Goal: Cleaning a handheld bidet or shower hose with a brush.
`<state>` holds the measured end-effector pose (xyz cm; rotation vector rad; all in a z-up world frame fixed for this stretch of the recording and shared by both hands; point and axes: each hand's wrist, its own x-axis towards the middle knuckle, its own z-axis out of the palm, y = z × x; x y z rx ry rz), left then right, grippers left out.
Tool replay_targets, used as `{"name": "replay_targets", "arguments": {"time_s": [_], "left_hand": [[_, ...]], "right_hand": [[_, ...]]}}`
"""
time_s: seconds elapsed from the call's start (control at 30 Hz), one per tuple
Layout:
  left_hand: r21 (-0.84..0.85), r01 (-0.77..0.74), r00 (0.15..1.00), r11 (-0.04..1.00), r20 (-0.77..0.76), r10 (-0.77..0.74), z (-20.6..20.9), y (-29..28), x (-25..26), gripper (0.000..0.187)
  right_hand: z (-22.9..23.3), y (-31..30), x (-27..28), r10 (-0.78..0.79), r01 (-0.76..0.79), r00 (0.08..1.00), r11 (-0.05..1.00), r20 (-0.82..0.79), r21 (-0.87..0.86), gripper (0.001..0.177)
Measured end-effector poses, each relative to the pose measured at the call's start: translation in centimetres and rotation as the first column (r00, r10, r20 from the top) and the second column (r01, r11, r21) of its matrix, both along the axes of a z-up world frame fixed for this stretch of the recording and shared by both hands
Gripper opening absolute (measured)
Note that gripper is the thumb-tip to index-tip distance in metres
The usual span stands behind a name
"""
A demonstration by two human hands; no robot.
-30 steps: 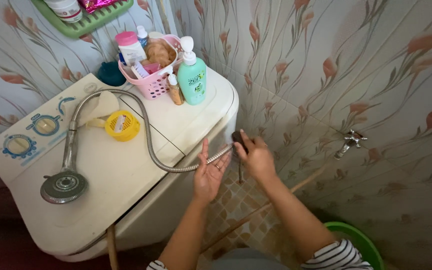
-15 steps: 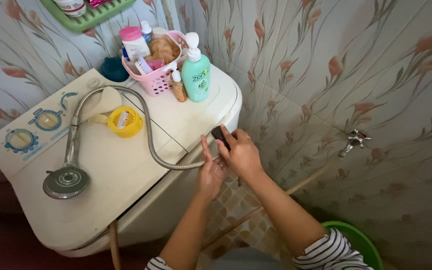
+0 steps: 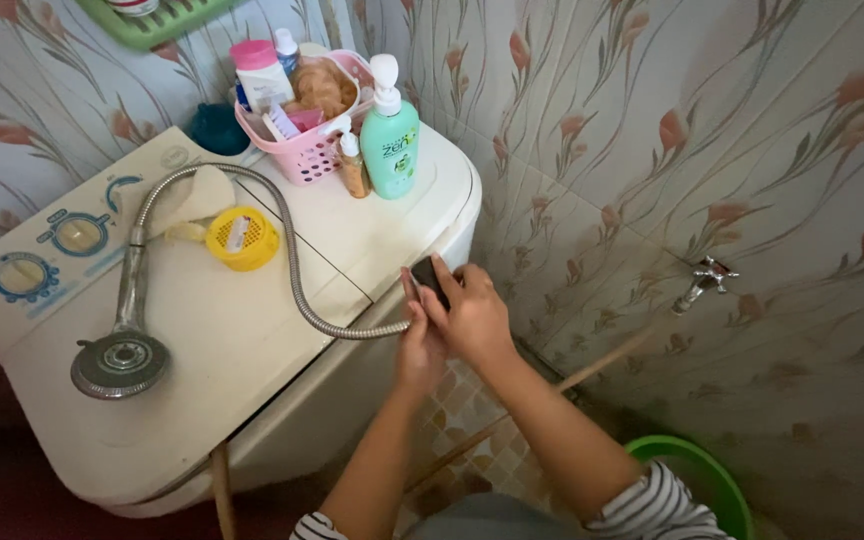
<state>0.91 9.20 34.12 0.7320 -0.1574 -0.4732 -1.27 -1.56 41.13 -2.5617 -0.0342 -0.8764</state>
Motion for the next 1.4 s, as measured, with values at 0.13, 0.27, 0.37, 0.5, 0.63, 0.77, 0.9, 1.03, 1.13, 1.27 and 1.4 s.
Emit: {"name": "replay_targets", "arguments": {"time_s": [0.13,0.27,0.37,0.5,0.63,0.77,0.9,1.03,1.13,1.27,1.4], "left_hand": [[0.008,-0.002,0.999,1.0,0.038,0.002,-1.4,1.0,1.4,0.069],[0.009,-0.039,0.998,0.999,0.039,0.038,2.4,1.2,1.2,0.067],[-0.01,-0.025,1.0,1.0,0.011,0.025,2.4,0.8,0.5,0.067],[-0.082,-0.014,0.999,0.997,0.032,0.016,-0.2,0.6,0.8,0.069],[-0.117,-0.021,0.995,0.993,0.091,0.032,-1.1,1.0,2.1,0.07],[-0.073,-0.028,0.998,0.997,0.06,0.032,3.4,1.2,2.0,0.071],[-0.02,-0.004,0.998,1.0,0.064,0.005,2.6,0.7,2.1,0.07],[-0.02,-0.013,0.998,1.0,0.054,0.015,1.8,0.3,3.4,0.07],[-0.105,-0.035,0.997,0.994,0.069,0.042,1.7,0.5,4.3,0.072],[-0.141,-0.02,0.998,0.99,0.05,0.027,2.6,0.4,4.2,0.074],[-0.148,-0.029,0.997,0.989,0.07,0.04,3.2,0.4,4.5,0.071]], "right_hand": [[-1.1,-0.3,-0.7,0.006,-0.004,1.0,0.998,0.027,-0.056,0.051],[-1.2,-0.4,-3.6,0.089,-0.087,0.996,0.995,-0.022,0.05,0.057],[-0.7,-0.3,-2.8,0.096,-0.098,0.994,0.994,0.046,0.052,0.056],[0.3,-0.3,0.6,0.011,-0.011,0.999,1.0,0.03,-0.016,0.053],[-0.6,-1.0,0.1,0.052,-0.053,0.995,0.998,0.08,0.012,0.052],[-1.3,-0.9,-2.0,0.141,-0.142,0.99,0.988,0.022,0.052,0.055],[-0.9,-1.2,0.3,0.099,-0.099,0.995,0.995,0.012,0.005,0.054],[0.0,-2.7,3.2,0.06,-0.061,0.996,0.998,0.066,0.008,0.051],[-0.4,-2.8,2.6,0.057,-0.058,0.998,0.996,0.009,0.07,0.051],[-1.2,-1.0,-0.3,0.108,-0.108,0.994,0.994,0.005,0.025,0.056],[0.3,-0.1,-0.1,0.175,-0.175,0.984,0.984,0.042,-0.003,0.055]]}}
